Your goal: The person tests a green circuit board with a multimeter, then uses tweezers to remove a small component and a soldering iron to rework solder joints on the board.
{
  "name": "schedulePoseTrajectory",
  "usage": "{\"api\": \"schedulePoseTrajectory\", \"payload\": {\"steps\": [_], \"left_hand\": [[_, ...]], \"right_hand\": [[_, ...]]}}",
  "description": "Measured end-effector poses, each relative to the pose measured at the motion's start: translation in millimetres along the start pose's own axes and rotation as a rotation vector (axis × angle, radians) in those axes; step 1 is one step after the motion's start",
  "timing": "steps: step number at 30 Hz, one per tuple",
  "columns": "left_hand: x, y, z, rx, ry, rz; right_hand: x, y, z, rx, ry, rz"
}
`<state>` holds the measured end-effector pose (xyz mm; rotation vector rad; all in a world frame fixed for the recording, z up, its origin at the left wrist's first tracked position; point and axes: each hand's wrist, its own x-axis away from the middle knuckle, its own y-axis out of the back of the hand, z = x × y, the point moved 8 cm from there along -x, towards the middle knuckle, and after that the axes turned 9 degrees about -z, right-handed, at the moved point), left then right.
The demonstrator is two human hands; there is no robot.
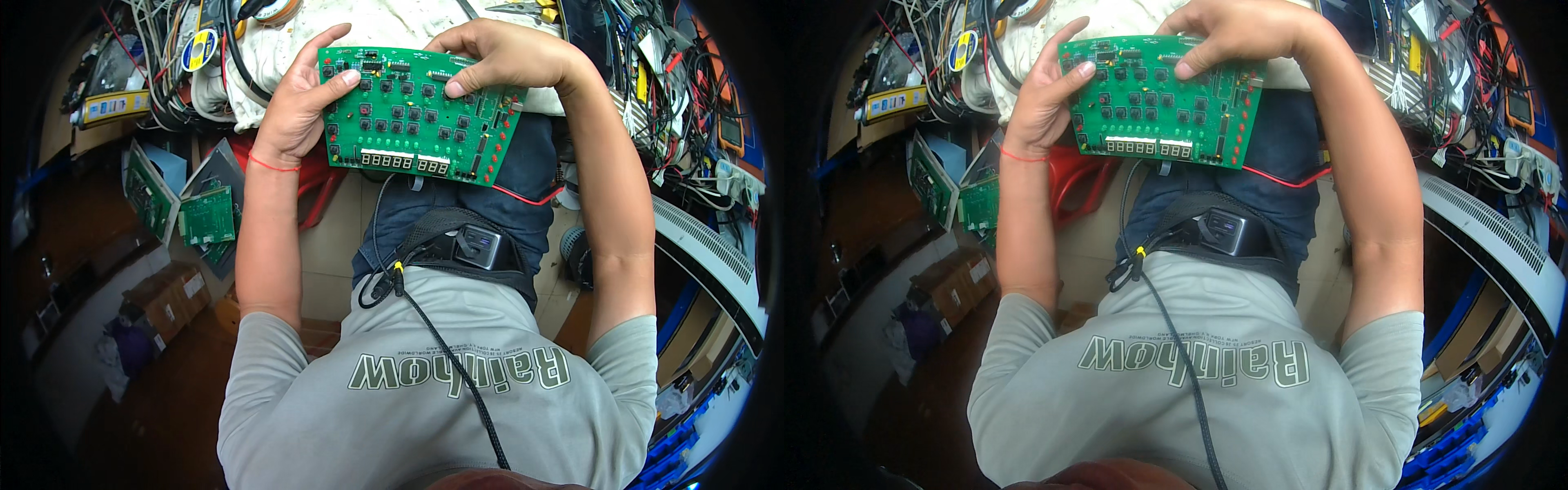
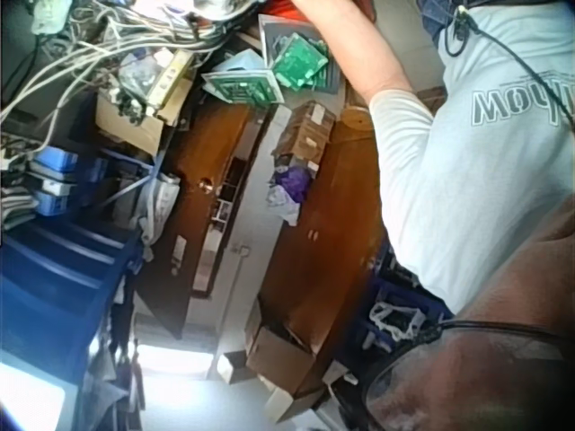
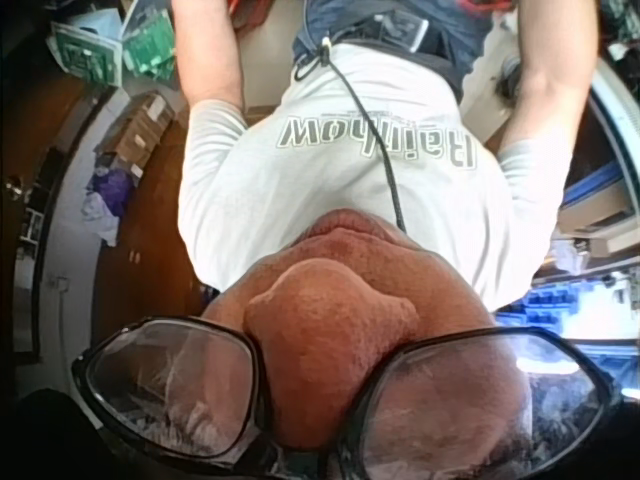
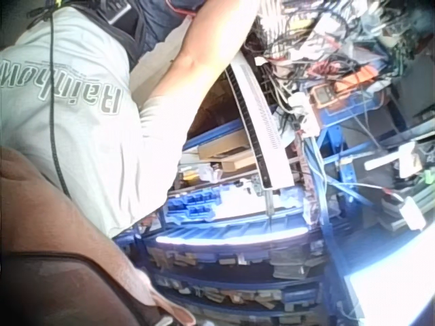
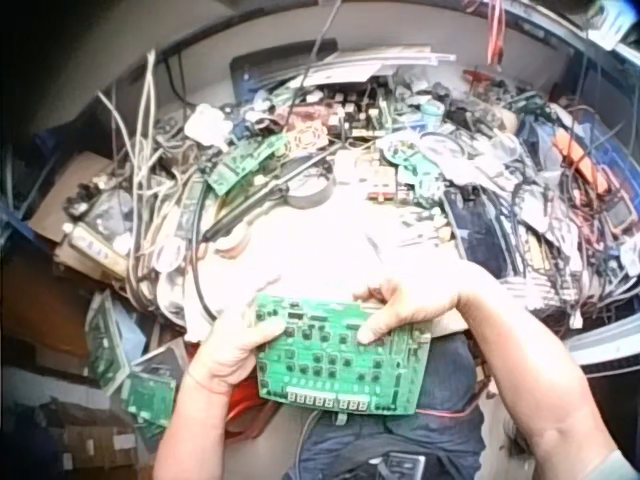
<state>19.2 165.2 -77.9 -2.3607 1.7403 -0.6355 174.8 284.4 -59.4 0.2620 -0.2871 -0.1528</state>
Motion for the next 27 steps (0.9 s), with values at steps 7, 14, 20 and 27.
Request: {"api": "schedulePoseTrajectory", "payload": {"steps": [7, 14, 20, 27], "left_hand": [[6.6, 12.7, 5.5, 0.011, -0.036, -0.153], [17.9, 15.0, 12.7, 0.100, -0.034, -0.202], [20.4, 13.8, 25.7, 0.133, -0.076, -0.230], [22.0, 5.2, 51.9, 0.146, -0.001, -0.285]], "right_hand": [[34.5, 52.8, 21.2, 0.545, 0.018, -0.750], [39.6, 49.7, 16.7, 0.996, 0.089, -1.005], [44.4, 58.1, 41.9, 0.874, 0.147, -1.168], [51.7, -1.9, 3.0, -0.483, 0.046, -0.975]]}}
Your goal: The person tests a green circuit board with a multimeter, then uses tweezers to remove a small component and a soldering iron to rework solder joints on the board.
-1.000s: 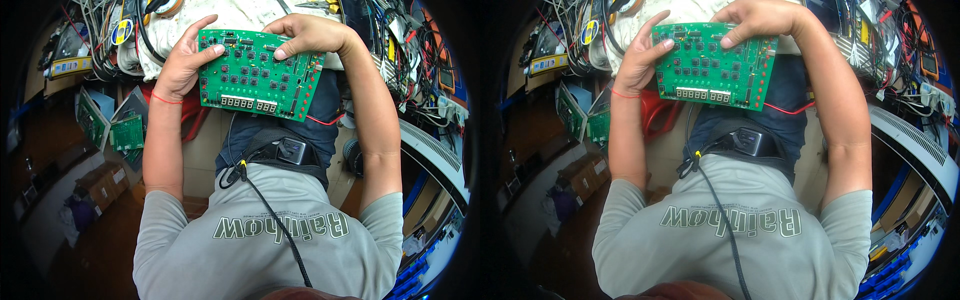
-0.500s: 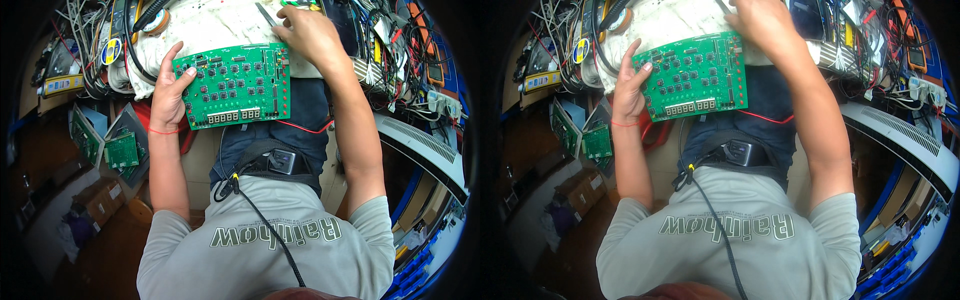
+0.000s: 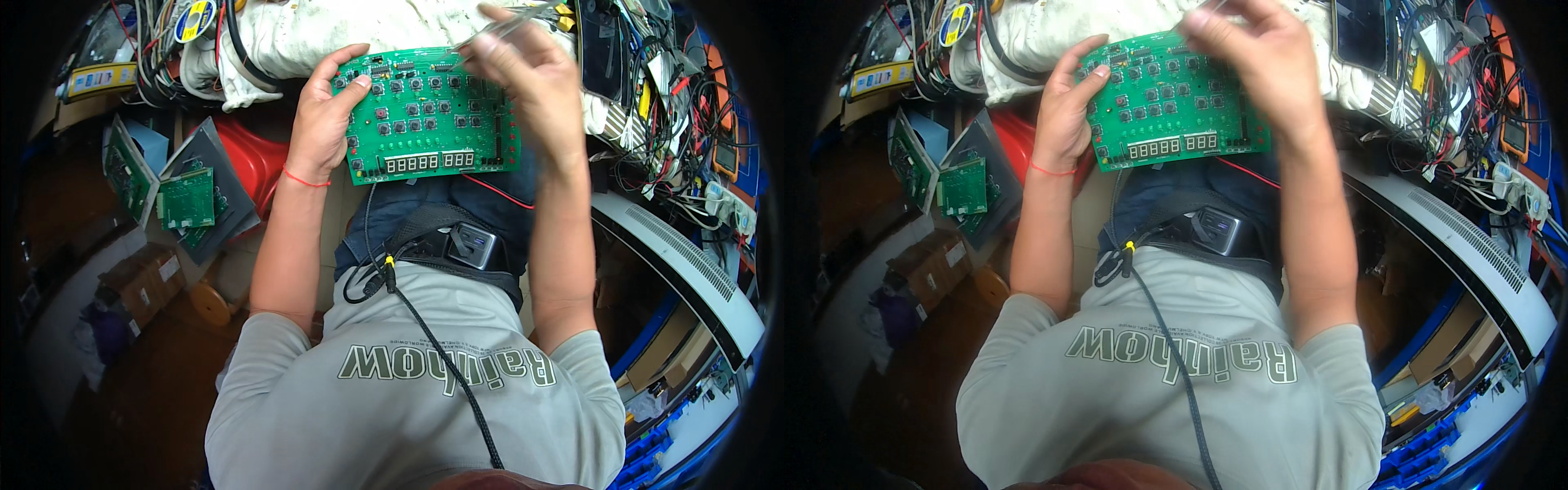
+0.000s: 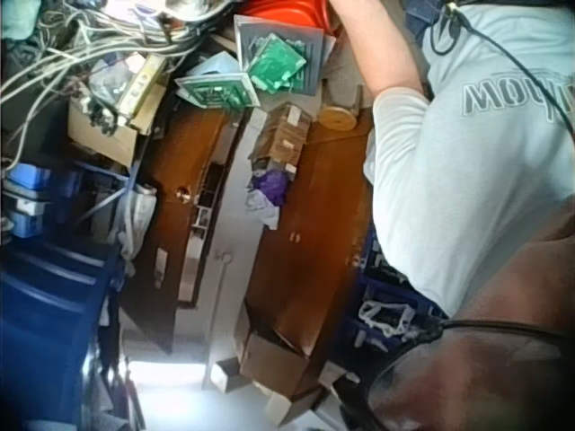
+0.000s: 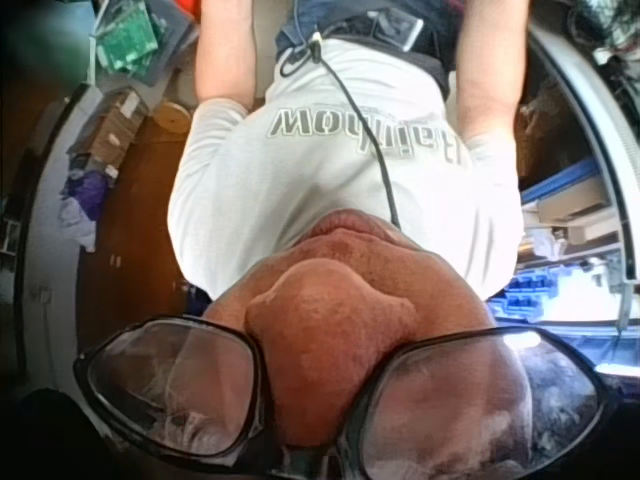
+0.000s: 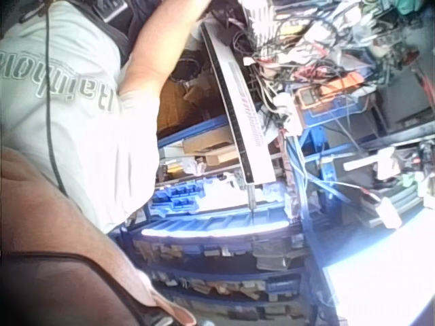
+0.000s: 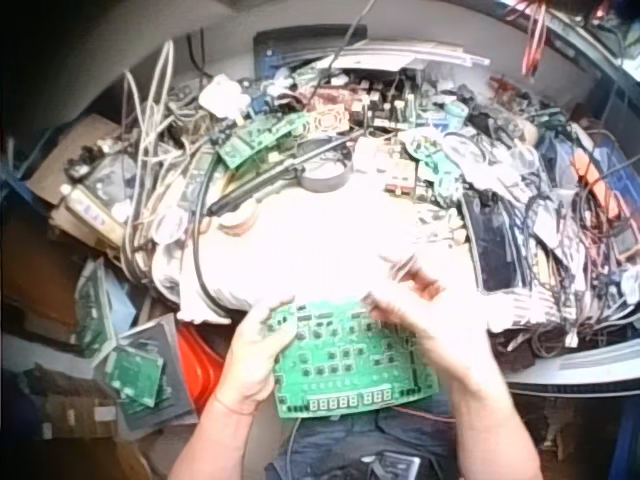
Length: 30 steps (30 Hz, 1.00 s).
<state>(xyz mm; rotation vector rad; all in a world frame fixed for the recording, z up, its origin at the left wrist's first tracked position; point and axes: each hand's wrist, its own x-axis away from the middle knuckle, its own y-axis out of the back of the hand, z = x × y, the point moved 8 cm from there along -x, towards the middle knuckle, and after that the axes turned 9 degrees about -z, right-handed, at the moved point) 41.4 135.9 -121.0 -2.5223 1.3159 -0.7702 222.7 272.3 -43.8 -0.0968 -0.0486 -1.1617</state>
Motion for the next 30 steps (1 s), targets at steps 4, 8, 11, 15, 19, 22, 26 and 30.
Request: {"api": "schedulePoseTrajectory", "payload": {"steps": [4, 8, 11, 15, 19, 22, 26, 30], "left_hand": [[1.1, 0.8, 6.9, 0.013, 0.025, -0.038], [1.6, -0.6, 2.6, -0.025, -0.018, -0.037], [2.4, -2.5, 1.5, -0.028, -0.018, -0.037], [5.7, -3.3, -0.2, -0.063, -0.013, -0.040], [7.8, -5.8, -1.4, -0.062, 0.002, -0.025], [7.4, -7.1, -2.1, -0.057, 0.000, -0.023], [6.3, -6.2, -0.7, -0.080, -0.006, -0.049], [6.6, -6.5, 0.3, -0.077, -0.005, -0.060]], "right_hand": [[26.0, -20.5, -32.2, -0.035, -0.065, -0.036], [35.3, -29.2, -31.8, 0.161, 0.090, -0.084], [38.0, -35.4, -17.2, 0.272, 0.325, -0.052], [42.9, -37.7, -14.4, 0.322, 0.380, -0.009], [42.5, -35.7, -19.6, 0.245, 0.307, -0.052], [41.3, -31.8, -19.8, 0.249, 0.307, -0.076], [39.3, -31.1, -18.4, 0.262, 0.380, -0.052], [41.1, -29.2, -18.6, 0.247, 0.428, -0.039]]}}
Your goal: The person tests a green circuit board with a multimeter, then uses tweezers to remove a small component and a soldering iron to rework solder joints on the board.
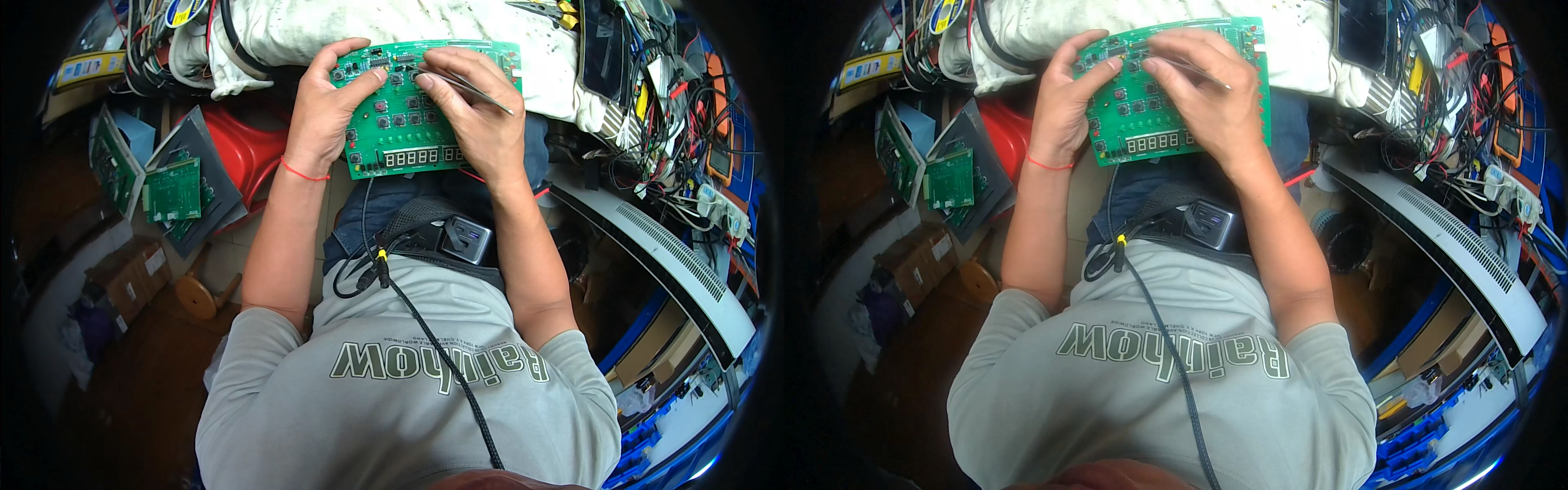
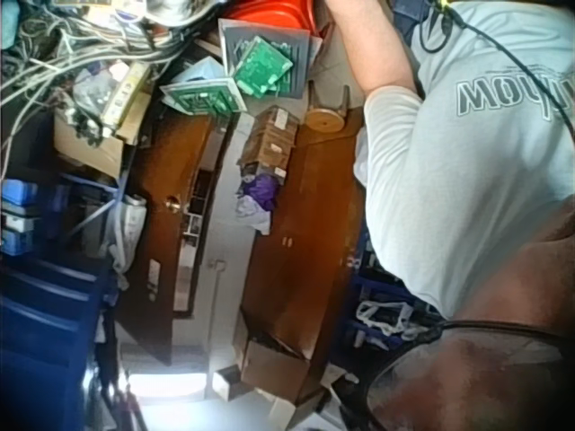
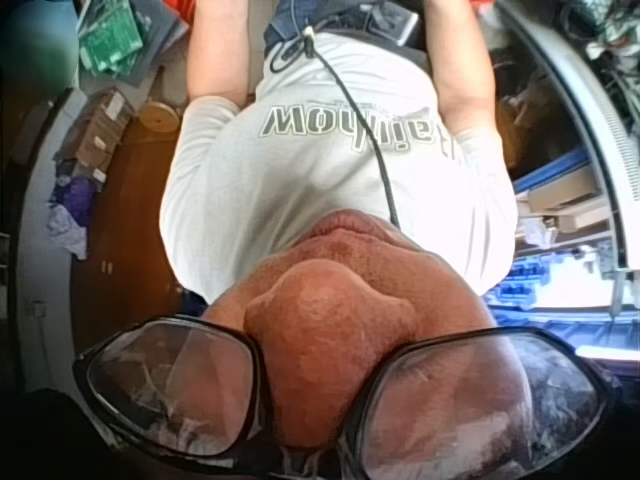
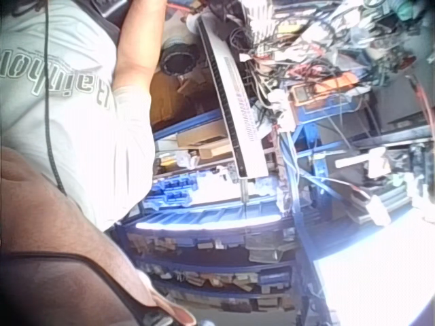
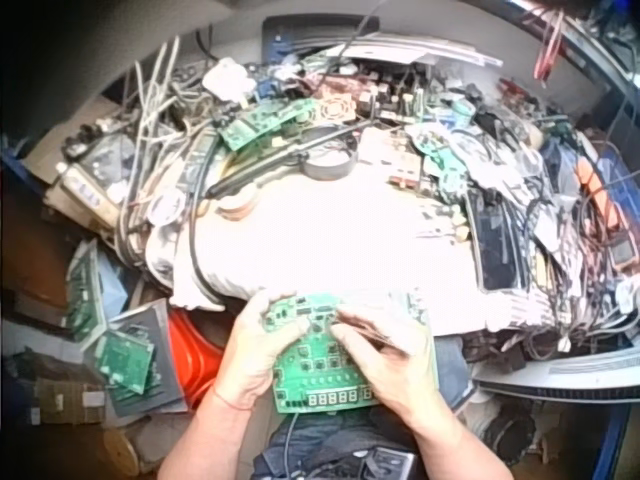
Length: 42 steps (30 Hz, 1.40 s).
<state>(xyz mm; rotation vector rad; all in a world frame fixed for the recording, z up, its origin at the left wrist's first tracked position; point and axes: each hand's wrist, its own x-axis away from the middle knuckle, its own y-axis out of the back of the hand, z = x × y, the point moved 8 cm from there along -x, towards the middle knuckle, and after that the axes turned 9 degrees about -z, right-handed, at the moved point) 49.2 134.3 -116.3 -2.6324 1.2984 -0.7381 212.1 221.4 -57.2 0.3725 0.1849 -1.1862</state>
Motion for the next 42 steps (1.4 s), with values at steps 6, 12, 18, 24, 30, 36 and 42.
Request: {"api": "schedulePoseTrajectory", "payload": {"steps": [6, 12, 18, 24, 30, 36, 42], "left_hand": [[1.2, -1.4, -0.2, 0.003, -0.001, 0.000], [0.9, 0.2, 0.9, -0.003, -0.017, -0.010], [0.6, 0.2, 1.2, 0.010, -0.030, -0.016], [0.2, 0.0, 0.0, 0.009, -0.058, -0.043], [0.3, 1.0, 0.7, -0.033, -0.060, -0.047], [4.3, -1.3, -5.3, -0.101, -0.143, -0.062], [8.4, -3.8, -13.4, -0.175, -0.255, -0.107]], "right_hand": [[2.2, -0.4, -6.9, 0.011, -0.063, 0.010], [2.8, -0.3, -5.4, 0.013, -0.103, 0.000], [4.6, -2.1, -2.2, 0.019, -0.122, 0.032], [5.7, -2.3, -4.5, -0.004, -0.148, 0.028], [6.6, -2.8, -5.1, -0.033, -0.180, 0.022], [9.3, -1.7, -6.2, -0.016, -0.253, 0.015], [7.6, -0.4, 10.3, 0.046, -0.073, 0.004]]}}
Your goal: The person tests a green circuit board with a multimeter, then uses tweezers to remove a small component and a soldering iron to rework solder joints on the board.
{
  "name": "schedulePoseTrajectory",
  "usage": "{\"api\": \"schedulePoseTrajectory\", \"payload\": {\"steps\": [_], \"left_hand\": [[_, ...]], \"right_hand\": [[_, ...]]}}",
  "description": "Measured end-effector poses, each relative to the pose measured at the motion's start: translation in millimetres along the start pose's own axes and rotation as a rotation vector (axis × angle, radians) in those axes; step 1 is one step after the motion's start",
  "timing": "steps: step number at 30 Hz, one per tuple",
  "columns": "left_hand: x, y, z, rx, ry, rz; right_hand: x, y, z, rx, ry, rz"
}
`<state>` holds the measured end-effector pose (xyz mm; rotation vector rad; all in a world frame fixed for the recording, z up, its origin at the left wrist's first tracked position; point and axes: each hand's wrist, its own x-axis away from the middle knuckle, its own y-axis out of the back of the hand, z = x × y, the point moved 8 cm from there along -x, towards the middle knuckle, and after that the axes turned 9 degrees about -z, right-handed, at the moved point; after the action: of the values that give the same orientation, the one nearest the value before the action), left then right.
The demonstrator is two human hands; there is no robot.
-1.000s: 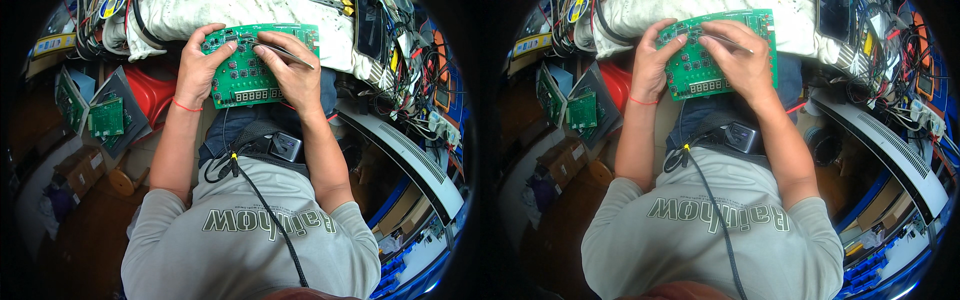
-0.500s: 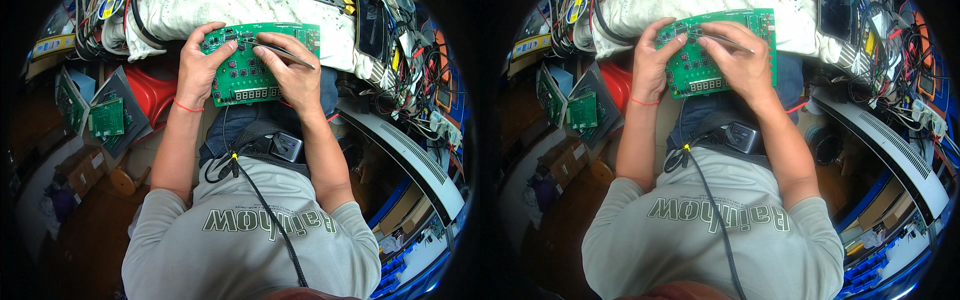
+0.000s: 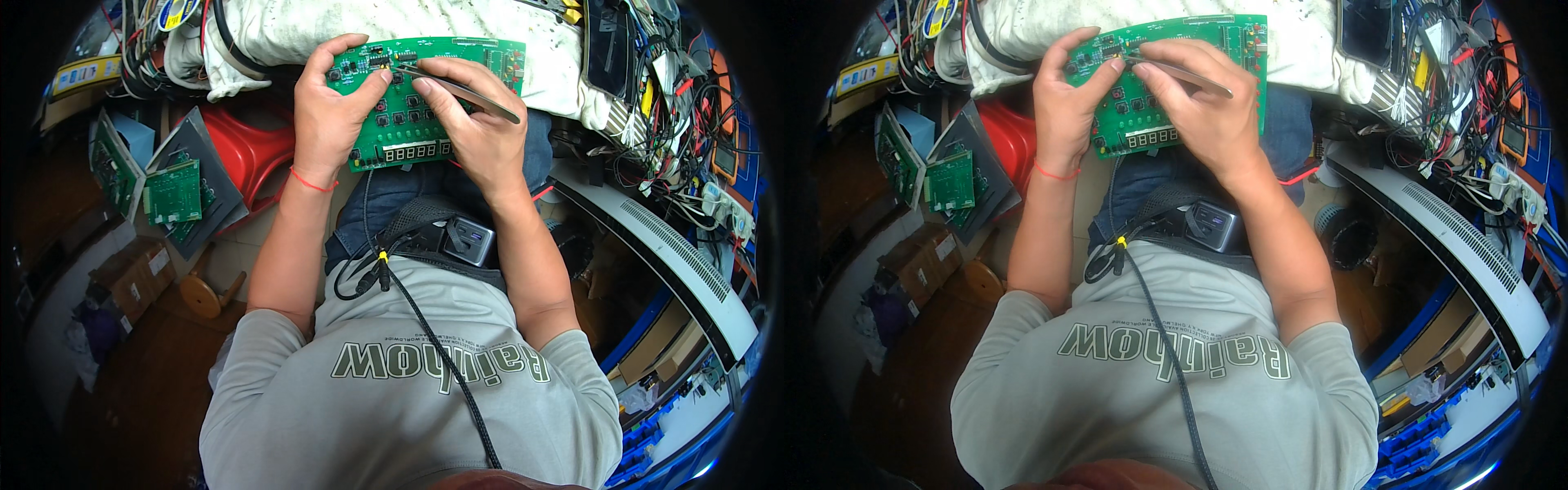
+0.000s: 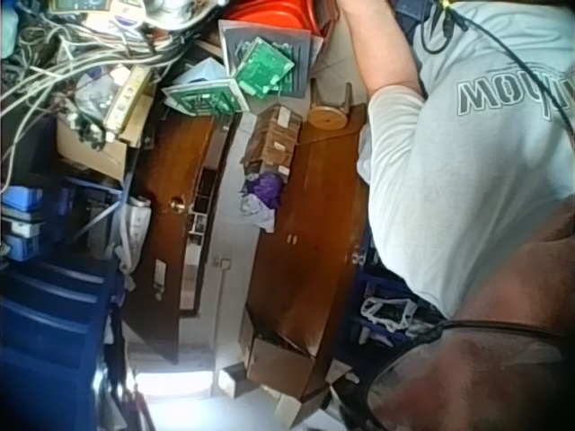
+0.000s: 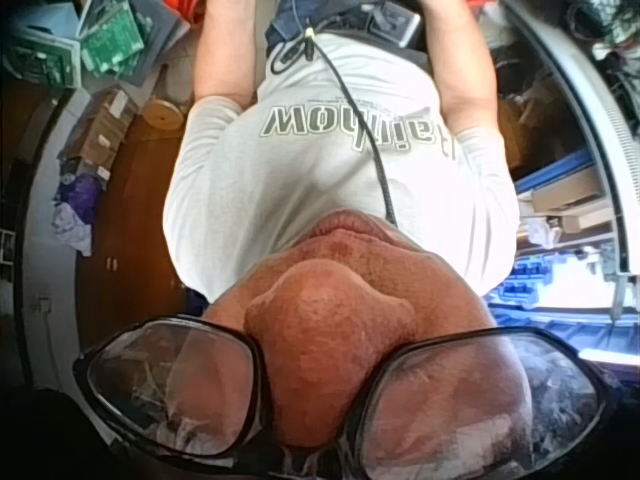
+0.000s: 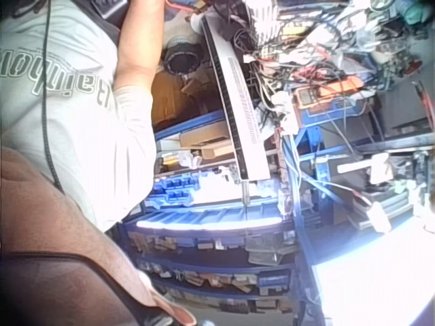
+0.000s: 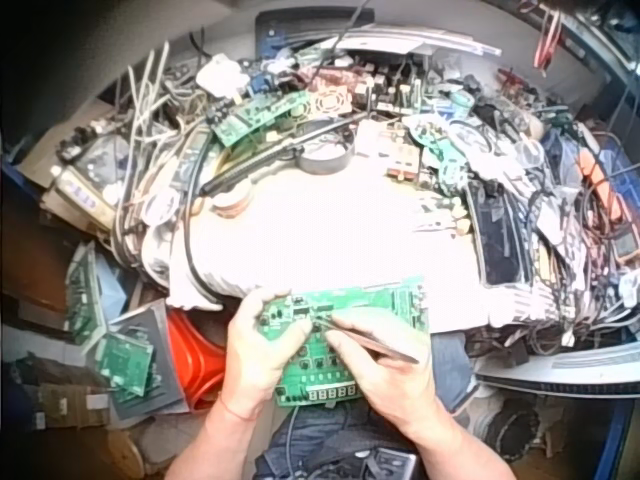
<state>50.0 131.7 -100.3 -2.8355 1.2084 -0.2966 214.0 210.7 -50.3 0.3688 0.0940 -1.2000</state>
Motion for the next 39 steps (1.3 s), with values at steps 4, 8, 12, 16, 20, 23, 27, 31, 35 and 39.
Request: {"api": "schedulePoseTrajectory", "payload": {"steps": [4, 8, 12, 16, 20, 23, 27, 31, 35, 39], "left_hand": [[3.0, -1.1, -4.5, -0.023, -0.044, -0.009], [4.8, -1.9, -9.0, -0.044, -0.084, -0.018], [6.3, -2.4, -11.4, -0.066, -0.094, -0.022], [6.1, -3.1, -11.0, -0.063, -0.096, -0.021], [6.0, -3.2, -10.1, -0.063, -0.097, -0.019], [6.3, -3.2, -10.0, -0.061, -0.088, -0.016], [6.0, -3.9, -13.6, -0.087, -0.114, -0.018], [6.2, -4.6, -14.4, -0.076, -0.115, -0.022], [5.8, -4.7, -12.8, -0.075, -0.112, -0.016], [4.5, -4.9, -11.6, -0.071, -0.124, -0.012]], "right_hand": [[0.1, -2.5, 13.4, 0.019, 0.196, -0.038], [0.9, -6.3, 20.1, 0.038, 0.300, -0.046], [1.8, -6.8, 22.8, 0.057, 0.296, -0.032], [1.6, -8.0, 23.0, 0.058, 0.280, -0.033], [0.0, -9.6, 26.6, 0.066, 0.369, -0.075], [0.8, -10.3, 25.7, 0.080, 0.355, -0.067], [1.2, -10.2, 26.5, 0.081, 0.368, -0.078], [0.6, -10.0, 28.0, 0.087, 0.411, -0.099], [1.1, -10.5, 27.9, 0.112, 0.403, -0.095], [2.6, -10.1, 26.2, 0.130, 0.368, -0.080]]}}
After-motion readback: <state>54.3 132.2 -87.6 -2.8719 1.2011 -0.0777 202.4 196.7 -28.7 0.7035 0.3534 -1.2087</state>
